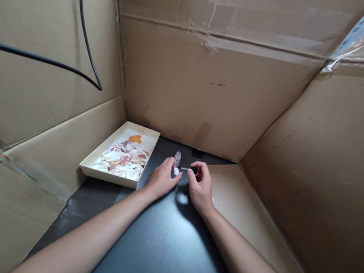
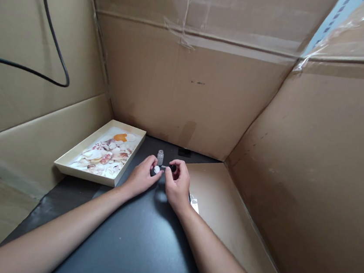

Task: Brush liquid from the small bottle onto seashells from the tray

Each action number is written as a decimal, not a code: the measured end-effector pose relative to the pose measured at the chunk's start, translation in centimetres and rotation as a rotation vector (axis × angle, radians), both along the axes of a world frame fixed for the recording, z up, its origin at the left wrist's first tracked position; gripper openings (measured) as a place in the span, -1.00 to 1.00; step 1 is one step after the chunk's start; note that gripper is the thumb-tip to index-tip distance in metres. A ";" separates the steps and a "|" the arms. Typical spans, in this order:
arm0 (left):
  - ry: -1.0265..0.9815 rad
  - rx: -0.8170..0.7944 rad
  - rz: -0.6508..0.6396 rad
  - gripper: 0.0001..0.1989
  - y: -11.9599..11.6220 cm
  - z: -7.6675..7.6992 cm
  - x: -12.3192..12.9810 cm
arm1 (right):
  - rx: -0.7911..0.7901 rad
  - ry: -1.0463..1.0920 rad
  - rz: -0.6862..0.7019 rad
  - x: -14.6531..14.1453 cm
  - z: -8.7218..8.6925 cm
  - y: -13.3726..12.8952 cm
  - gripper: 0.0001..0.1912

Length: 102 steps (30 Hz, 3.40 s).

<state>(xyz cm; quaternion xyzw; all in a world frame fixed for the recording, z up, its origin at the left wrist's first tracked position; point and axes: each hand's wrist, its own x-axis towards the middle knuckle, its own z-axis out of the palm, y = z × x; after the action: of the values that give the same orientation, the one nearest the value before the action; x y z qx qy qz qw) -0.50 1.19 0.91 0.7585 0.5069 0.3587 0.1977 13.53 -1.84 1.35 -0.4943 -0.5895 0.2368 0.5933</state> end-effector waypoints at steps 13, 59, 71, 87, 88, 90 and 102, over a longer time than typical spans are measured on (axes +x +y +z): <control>-0.048 0.014 -0.064 -0.88 0.0 -0.2 0.0 | -0.006 0.003 0.012 0.1 0.0 0.0 -0.88; -0.058 -0.003 0.019 -0.89 -0.1 0.3 0.1 | 0.018 -0.004 -0.001 0.0 -0.1 0.0 -0.84; -0.067 0.017 0.046 -0.88 0.1 0.2 0.2 | 0.012 -0.019 0.015 0.0 -0.2 0.1 -0.84; -0.035 0.028 0.052 -0.90 0.0 0.2 0.1 | 0.022 -0.012 0.001 -0.1 -0.2 0.1 -0.83; -0.039 0.028 0.051 -0.90 0.0 0.3 0.1 | 0.018 -0.013 0.010 -0.1 -0.2 0.1 -0.82; -0.042 0.033 0.054 -0.90 0.0 0.3 0.1 | 0.010 -0.024 0.005 -0.1 -0.2 0.2 -0.83; -0.036 0.035 0.073 -0.90 -0.1 0.5 0.2 | 0.015 -0.038 -0.021 -0.1 -0.1 0.1 -0.86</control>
<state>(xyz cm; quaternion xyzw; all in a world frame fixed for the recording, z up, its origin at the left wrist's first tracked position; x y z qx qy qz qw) -0.33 1.08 1.38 0.7362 0.5245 0.3879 0.1801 13.45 -1.79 1.22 -0.5004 -0.5973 0.2167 0.5881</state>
